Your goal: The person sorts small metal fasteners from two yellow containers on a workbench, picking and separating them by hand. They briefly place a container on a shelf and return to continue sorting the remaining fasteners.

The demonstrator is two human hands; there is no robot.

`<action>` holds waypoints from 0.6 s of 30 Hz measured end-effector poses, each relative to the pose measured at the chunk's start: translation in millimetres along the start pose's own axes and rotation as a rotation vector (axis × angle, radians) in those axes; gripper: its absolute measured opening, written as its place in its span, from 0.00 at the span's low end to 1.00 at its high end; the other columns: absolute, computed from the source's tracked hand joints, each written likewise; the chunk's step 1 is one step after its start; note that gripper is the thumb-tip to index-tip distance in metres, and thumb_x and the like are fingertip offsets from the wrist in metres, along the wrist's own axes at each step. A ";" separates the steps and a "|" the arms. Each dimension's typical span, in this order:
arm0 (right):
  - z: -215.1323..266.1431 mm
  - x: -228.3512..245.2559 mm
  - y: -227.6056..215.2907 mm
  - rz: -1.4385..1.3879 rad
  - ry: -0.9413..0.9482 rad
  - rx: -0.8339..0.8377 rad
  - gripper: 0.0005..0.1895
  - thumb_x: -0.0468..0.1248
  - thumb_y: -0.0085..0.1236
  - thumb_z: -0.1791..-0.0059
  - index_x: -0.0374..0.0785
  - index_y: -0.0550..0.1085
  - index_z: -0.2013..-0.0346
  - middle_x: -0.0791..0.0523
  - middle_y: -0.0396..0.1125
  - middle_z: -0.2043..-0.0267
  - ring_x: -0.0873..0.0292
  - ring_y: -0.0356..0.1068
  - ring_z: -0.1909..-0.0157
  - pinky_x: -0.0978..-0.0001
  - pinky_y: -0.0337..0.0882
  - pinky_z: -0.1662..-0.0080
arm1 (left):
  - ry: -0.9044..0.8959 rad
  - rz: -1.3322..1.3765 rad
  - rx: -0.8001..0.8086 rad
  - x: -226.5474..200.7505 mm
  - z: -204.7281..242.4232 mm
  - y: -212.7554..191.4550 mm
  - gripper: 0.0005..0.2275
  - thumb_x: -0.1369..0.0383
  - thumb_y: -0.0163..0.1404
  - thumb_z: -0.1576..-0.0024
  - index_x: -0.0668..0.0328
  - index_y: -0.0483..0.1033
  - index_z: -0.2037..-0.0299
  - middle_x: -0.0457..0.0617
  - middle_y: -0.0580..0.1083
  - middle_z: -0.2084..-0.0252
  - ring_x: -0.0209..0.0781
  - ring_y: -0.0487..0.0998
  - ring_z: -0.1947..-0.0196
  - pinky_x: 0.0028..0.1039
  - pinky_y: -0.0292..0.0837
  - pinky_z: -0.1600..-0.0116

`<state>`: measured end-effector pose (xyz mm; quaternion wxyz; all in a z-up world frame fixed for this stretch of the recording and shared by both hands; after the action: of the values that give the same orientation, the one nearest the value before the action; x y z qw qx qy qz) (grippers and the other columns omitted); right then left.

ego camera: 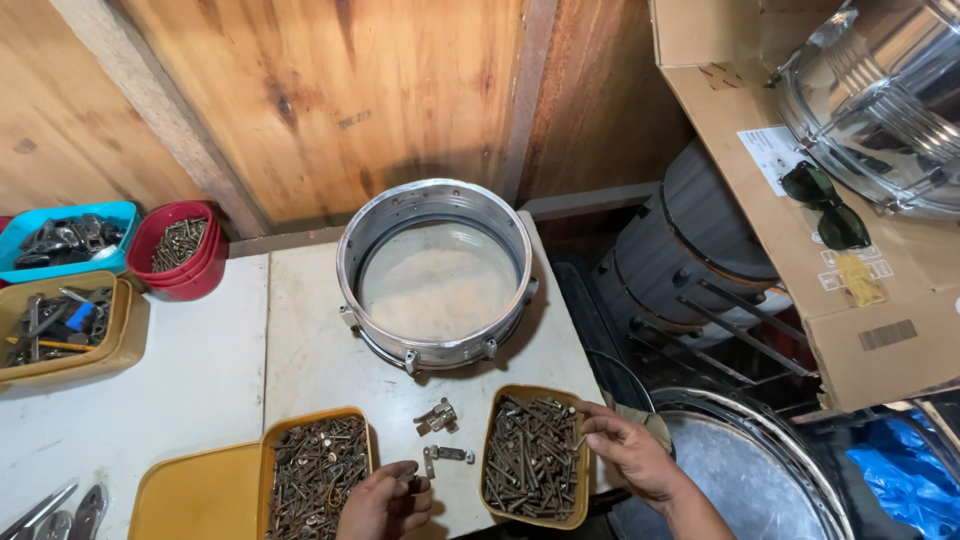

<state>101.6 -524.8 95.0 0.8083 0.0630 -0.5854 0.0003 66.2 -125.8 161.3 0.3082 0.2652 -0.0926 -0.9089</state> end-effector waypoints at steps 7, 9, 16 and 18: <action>9.7 11.4 36.0 0.429 -0.127 0.076 0.11 0.45 0.67 0.56 0.41 0.85 0.68 0.54 0.75 0.37 0.56 0.72 0.35 0.57 0.66 0.39 | -0.200 0.268 0.173 30.5 -20.2 -5.0 0.07 0.71 0.50 0.46 0.58 0.66 0.74 0.62 0.61 0.77 0.45 0.58 0.84 0.33 0.51 0.78; 13.1 7.1 64.9 0.520 -0.215 0.119 0.07 0.44 0.70 0.58 0.46 0.83 0.70 0.56 0.77 0.41 0.59 0.75 0.40 0.59 0.65 0.38 | 0.158 -0.363 0.190 44.1 -80.4 -27.3 0.11 0.78 0.62 0.49 0.66 0.70 0.75 0.61 0.65 0.85 0.54 0.70 0.88 0.40 0.64 0.84; -0.7 -20.4 156.9 0.235 -0.153 0.260 0.07 0.40 0.71 0.56 0.40 0.85 0.70 0.52 0.78 0.49 0.61 0.77 0.46 0.66 0.68 0.42 | 0.528 -1.028 0.485 11.8 -1.7 32.4 0.11 0.61 0.63 0.49 0.52 0.87 0.59 0.40 0.85 0.58 0.23 0.81 0.57 0.17 0.74 0.49; -9.3 -27.6 157.3 0.372 -0.026 0.209 0.08 0.44 0.71 0.57 0.44 0.86 0.70 0.55 0.81 0.46 0.64 0.76 0.40 0.67 0.67 0.39 | 0.582 -1.061 0.423 16.5 -23.2 21.4 0.05 0.64 0.62 0.46 0.51 0.88 0.66 0.36 0.84 0.69 0.20 0.78 0.67 0.14 0.73 0.56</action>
<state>90.0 -365.7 82.0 0.7758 0.0374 -0.5940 0.2095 78.6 -152.9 141.9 -0.2300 0.5661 -0.0388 -0.7906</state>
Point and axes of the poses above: each hand's wrist, its own z-axis away from the middle knuckle, its own y-axis out of the palm, x = y × z, the point moved 3 cm from there along -z, towards the middle knuckle
